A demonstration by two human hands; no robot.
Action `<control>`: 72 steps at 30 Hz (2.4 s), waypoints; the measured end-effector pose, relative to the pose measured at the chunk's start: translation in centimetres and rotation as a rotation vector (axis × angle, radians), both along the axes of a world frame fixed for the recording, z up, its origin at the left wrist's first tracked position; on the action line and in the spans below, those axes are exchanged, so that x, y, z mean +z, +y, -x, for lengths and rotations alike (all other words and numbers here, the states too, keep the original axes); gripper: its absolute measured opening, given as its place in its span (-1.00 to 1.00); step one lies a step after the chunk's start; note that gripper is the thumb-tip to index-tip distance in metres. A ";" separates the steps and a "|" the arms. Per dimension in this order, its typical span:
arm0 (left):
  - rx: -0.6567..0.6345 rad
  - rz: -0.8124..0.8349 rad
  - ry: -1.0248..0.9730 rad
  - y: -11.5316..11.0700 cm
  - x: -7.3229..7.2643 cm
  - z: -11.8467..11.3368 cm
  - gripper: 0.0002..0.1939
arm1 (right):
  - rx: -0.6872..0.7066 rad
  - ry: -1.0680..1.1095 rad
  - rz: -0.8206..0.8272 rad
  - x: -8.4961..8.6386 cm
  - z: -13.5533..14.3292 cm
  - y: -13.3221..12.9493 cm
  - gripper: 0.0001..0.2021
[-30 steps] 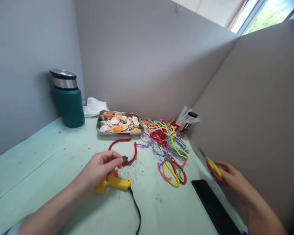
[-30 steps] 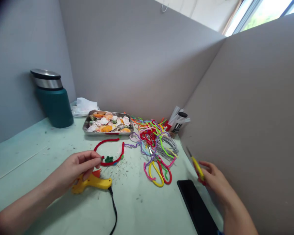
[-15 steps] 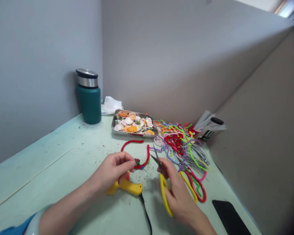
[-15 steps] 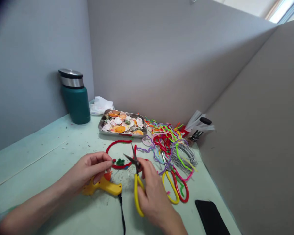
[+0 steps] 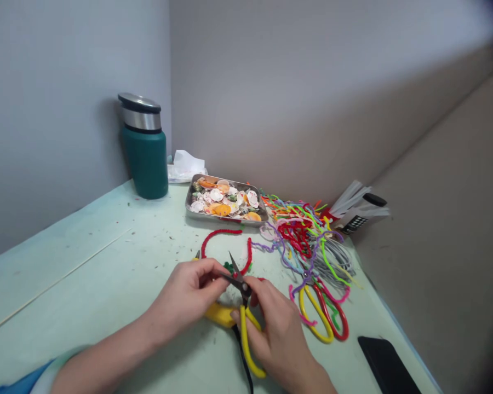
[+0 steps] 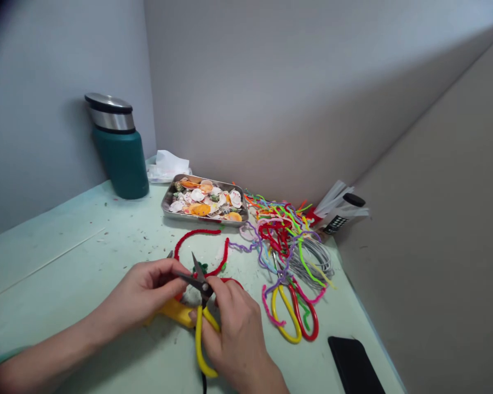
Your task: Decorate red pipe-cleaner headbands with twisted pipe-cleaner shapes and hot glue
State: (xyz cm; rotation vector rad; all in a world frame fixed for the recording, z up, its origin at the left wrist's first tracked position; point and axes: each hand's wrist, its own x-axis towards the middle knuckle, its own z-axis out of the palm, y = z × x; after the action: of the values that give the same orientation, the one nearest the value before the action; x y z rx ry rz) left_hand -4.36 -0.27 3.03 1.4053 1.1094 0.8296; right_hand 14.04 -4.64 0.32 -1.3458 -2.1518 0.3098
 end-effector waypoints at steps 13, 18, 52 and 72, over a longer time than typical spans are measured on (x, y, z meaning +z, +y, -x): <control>-0.002 -0.172 0.180 0.0 -0.2 0.0 -0.80 | -0.028 -0.009 0.009 -0.8 0.1 -0.3 -0.57; 0.011 -0.179 0.168 0.0 -0.4 0.1 -0.82 | -0.025 -0.028 -0.053 -1.1 0.1 -0.4 -0.57; -0.031 0.043 -0.024 -0.3 0.8 0.5 -0.77 | -1.098 -0.556 0.398 5.2 -17.6 -0.7 -0.42; -0.193 -0.304 0.256 0.1 -0.3 0.1 -0.76 | -0.506 -0.267 0.107 4.3 -8.1 1.0 -0.74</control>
State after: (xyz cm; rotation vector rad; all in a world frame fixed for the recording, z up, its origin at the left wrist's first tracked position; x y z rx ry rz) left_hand -4.44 -0.21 2.71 1.8836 1.0462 0.7128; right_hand 22.15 -3.66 4.58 -2.0268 -1.9237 0.0438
